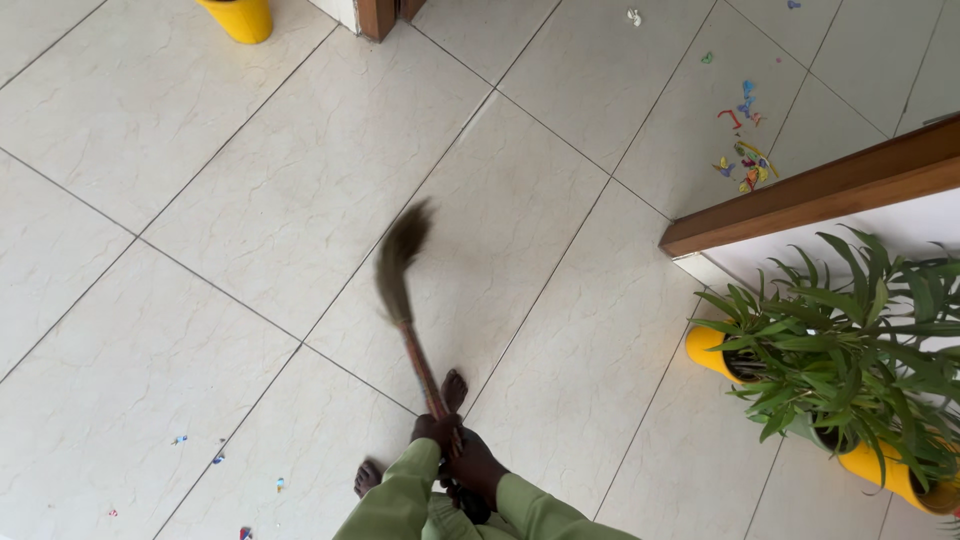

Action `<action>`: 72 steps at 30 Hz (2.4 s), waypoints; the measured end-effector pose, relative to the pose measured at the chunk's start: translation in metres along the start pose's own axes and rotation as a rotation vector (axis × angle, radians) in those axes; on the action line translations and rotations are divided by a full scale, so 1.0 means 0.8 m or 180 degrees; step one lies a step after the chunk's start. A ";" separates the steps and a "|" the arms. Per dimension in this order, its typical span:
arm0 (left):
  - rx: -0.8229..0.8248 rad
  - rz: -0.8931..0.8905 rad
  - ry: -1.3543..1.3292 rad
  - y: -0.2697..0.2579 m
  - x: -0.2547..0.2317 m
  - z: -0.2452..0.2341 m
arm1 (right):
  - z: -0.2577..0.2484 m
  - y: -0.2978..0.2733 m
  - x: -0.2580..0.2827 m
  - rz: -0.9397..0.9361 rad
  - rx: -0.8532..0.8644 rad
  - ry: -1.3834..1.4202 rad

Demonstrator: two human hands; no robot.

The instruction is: The person sweeps the floor using a broom, gathering small pieces of debris and paper scraps into a pile while walking past several potted plants on a tiled surface.

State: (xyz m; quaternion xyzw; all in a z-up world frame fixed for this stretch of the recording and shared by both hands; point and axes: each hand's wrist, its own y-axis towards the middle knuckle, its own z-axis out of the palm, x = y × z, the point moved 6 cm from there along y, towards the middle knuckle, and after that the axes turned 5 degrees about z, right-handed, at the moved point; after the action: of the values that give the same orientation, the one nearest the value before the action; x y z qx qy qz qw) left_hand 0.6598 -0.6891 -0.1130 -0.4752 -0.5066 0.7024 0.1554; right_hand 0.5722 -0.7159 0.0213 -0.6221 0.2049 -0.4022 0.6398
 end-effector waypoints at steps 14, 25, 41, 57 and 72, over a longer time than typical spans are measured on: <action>-0.1022 0.0483 -0.0249 0.033 -0.085 -0.025 | -0.023 0.003 0.123 -0.0688 0.0106 -0.1534; 0.0410 0.0184 0.0065 0.077 -0.184 0.084 | -0.051 -0.007 0.167 -0.0288 -0.0622 -0.0239; -0.0762 -0.0073 -0.2727 0.140 -0.222 -0.231 | 0.201 0.094 0.352 0.0192 0.0365 -0.2627; -0.0311 0.0617 -0.0500 0.165 -0.397 -0.160 | 0.128 0.073 0.403 -0.0379 -0.0320 -0.0771; -0.0519 0.0261 0.0003 0.238 -0.489 -0.226 | 0.126 0.187 0.557 -0.0078 -0.0024 -0.1946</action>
State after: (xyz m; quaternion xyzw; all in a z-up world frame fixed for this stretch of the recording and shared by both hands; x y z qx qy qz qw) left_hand 1.0545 -0.9446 -0.0833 -0.5070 -0.5422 0.6643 0.0875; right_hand 0.9519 -1.0101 -0.0020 -0.7191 -0.0033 -0.2032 0.6645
